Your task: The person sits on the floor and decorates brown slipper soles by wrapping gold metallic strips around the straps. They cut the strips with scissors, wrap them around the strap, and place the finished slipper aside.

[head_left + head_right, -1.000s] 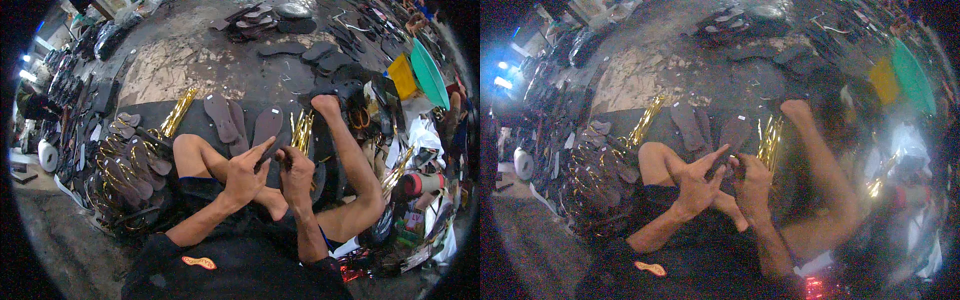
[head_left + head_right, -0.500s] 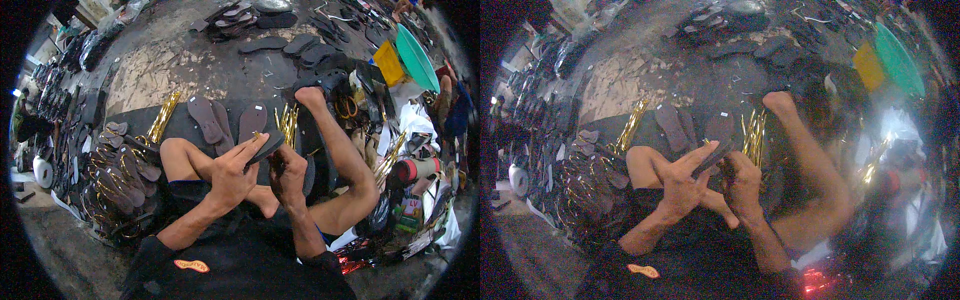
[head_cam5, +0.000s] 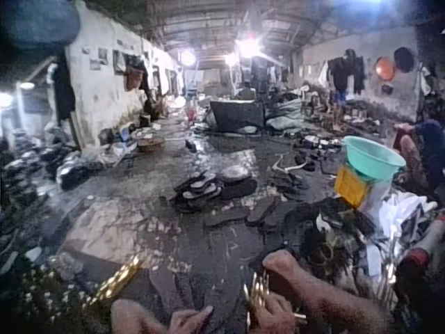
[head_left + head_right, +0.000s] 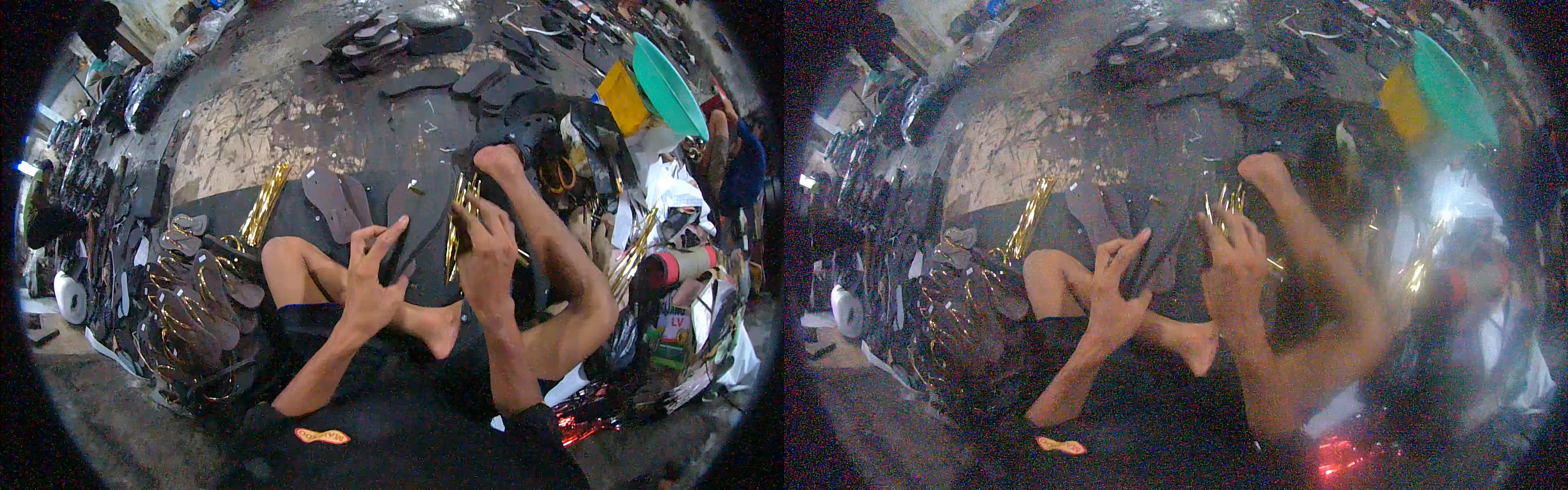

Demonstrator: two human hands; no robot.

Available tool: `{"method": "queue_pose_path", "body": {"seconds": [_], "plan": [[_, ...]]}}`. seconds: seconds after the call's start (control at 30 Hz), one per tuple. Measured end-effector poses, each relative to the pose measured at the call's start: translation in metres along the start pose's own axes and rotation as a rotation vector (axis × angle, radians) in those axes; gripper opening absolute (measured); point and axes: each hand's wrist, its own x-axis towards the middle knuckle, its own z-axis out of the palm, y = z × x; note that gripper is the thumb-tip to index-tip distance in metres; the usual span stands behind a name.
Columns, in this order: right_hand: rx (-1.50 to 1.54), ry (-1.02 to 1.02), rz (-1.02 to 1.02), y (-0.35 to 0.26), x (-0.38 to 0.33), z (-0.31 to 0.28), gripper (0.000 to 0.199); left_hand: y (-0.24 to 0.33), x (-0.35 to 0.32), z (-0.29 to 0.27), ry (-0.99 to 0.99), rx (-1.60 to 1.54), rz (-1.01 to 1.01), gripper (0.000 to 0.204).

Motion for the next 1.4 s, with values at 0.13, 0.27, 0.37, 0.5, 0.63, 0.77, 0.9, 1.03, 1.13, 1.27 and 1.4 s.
{"method": "queue_pose_path", "body": {"seconds": [0.13,0.27,0.37,0.5,0.63,0.77,0.9,1.03,1.13,1.27,1.4], "plan": [[0.356,-0.255,0.354,0.012,-0.024,0.002,0.033,-0.014,0.020,0.000,0.275,-0.090,-0.200,0.059],[0.320,-0.183,0.318,-0.011,-0.030,0.006,0.033,-0.005,0.014,0.003,0.133,-0.772,-0.272,0.040],[0.584,-0.196,0.404,-0.019,-0.007,0.007,0.018,0.027,0.018,0.009,0.126,-0.963,-0.327,0.033],[0.916,-0.120,0.677,-0.035,-0.001,0.009,0.018,0.036,0.019,0.012,0.121,-1.037,-0.397,0.037],[0.873,-0.066,0.713,-0.041,-0.009,0.009,0.022,0.034,0.018,0.020,0.107,-1.129,-0.355,0.038],[0.869,-0.002,0.729,-0.042,-0.012,0.017,0.022,0.024,0.014,0.029,0.152,-1.041,-0.347,0.039],[0.575,0.038,0.512,-0.056,-0.021,0.017,0.018,0.018,0.006,0.037,0.199,-0.858,-0.345,0.040],[0.699,0.051,0.620,-0.051,-0.012,0.021,0.019,0.025,0.007,0.038,0.256,-0.931,-0.363,0.036],[0.690,0.063,0.605,-0.058,-0.021,0.024,0.020,0.030,0.008,0.037,0.256,-0.880,-0.330,0.034],[0.731,0.010,0.513,-0.044,-0.017,0.027,0.022,0.032,0.017,0.024,0.186,-0.850,-0.397,0.031],[0.700,-0.121,0.516,-0.039,-0.018,0.012,0.027,0.025,0.017,0.021,0.129,-0.830,-0.399,0.034]]}}
